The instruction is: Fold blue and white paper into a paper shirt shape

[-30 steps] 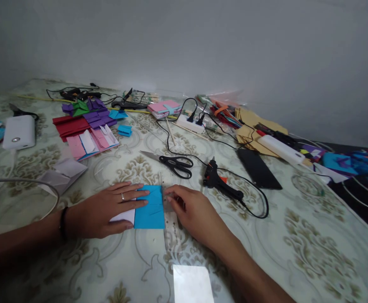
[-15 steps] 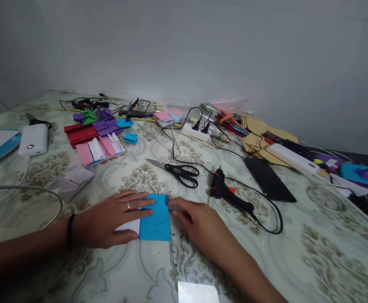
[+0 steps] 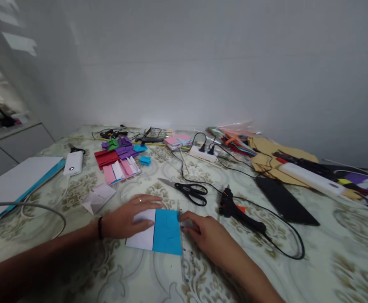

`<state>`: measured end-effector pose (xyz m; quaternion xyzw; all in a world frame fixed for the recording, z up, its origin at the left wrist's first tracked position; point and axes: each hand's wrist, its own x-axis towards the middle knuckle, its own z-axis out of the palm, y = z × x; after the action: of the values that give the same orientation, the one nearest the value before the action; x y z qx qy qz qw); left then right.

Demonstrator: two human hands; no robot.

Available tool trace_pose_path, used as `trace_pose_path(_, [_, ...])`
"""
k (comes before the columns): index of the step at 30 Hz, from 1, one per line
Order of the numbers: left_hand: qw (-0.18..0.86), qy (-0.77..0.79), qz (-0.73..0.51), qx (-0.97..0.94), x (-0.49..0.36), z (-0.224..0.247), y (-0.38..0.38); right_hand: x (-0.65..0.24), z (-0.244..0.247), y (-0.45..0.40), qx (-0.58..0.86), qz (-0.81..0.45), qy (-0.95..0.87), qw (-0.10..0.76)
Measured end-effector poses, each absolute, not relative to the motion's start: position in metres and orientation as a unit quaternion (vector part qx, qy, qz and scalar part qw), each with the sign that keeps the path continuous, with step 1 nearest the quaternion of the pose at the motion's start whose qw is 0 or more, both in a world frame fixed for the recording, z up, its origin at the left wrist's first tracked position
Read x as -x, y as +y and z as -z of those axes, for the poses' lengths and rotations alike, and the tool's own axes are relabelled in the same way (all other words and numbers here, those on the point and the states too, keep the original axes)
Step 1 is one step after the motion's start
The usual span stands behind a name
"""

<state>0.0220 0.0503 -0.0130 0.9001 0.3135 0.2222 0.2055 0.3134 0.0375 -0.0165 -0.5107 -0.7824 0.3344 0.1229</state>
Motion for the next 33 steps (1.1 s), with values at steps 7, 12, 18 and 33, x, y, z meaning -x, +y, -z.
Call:
trace_pose_path(7, [0.044, 0.456, -0.221, -0.861, -0.021, -0.003, 0.149, -0.312, 0.014, 0.038, 0.513, -0.31, -0.788, 0.139])
trace_pose_path(12, [-0.029, 0.564, -0.209, -0.799, -0.007, -0.027, 0.23, -0.311, 0.006, 0.035, 0.53, -0.299, -0.783, 0.131])
trace_pose_path(18, [-0.012, 0.651, -0.192, -0.734, 0.003, -0.035, 0.277, -0.309, -0.006, 0.027, 0.538, -0.291, -0.781, 0.128])
trace_pose_path(33, [0.087, 0.665, -0.244, -0.701, -0.001, -0.063, 0.266, -0.31, -0.005, 0.028, 0.533, -0.272, -0.783, 0.169])
